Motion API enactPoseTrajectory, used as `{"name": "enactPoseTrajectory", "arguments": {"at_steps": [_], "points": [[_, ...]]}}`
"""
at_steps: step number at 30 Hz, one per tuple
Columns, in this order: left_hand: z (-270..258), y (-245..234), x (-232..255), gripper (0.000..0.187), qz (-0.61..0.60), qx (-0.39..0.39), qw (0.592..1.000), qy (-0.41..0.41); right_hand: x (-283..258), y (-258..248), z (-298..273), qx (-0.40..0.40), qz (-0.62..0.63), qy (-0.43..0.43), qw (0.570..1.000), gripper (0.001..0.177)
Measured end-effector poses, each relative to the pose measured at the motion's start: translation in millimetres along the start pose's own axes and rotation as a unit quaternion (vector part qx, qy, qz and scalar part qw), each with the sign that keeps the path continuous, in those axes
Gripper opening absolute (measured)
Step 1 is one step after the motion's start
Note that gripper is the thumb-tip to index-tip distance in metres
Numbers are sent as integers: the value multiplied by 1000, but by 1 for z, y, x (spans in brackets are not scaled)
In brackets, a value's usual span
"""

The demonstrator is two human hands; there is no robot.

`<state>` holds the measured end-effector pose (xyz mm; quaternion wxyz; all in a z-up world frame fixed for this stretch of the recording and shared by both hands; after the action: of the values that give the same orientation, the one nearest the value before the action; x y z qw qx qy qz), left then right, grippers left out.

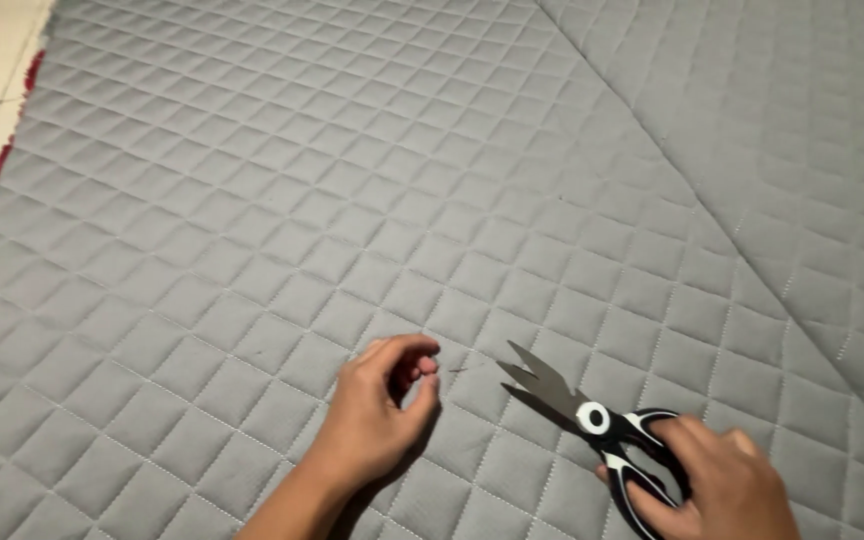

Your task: Trim loose threads from a quilted grey mattress on the floor using scissors and discard them in a trash can.

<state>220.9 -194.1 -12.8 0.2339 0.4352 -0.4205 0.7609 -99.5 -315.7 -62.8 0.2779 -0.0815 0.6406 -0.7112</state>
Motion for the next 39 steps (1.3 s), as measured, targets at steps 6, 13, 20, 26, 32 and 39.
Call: {"name": "enactPoseTrajectory", "arguments": {"at_steps": [6,13,20,26,32,39], "points": [[1,0,9,27,39,-35,997,64,-2,-6,1,9,-10,-24,1000,59],[-2,7,16,23,126,-7,971,205,-2,-5,0,32,10,-41,999,58],[4,10,11,10,117,-27,977,175,-14,-17,-1,28,14,-30,999,56],[11,6,6,11,70,-38,990,113,-15,-16,-2,44,22,-40,998,57],[12,7,3,10,61,-37,992,106,-29,-31,2,64,39,-58,995,58],[7,3,6,10,67,4,989,135,-24,-25,-1,22,18,-12,1000,56]]}}
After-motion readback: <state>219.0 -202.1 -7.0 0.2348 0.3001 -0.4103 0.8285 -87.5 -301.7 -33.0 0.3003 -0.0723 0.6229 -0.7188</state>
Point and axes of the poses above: each hand's wrist, its own z-axis towards the middle knuckle, its own y-axis out of the palm, x = y × z, the point moved 4 cm from there along z, towards the middle knuckle, and after that the axes turned 1 degree about z, right-handed, at the moved point
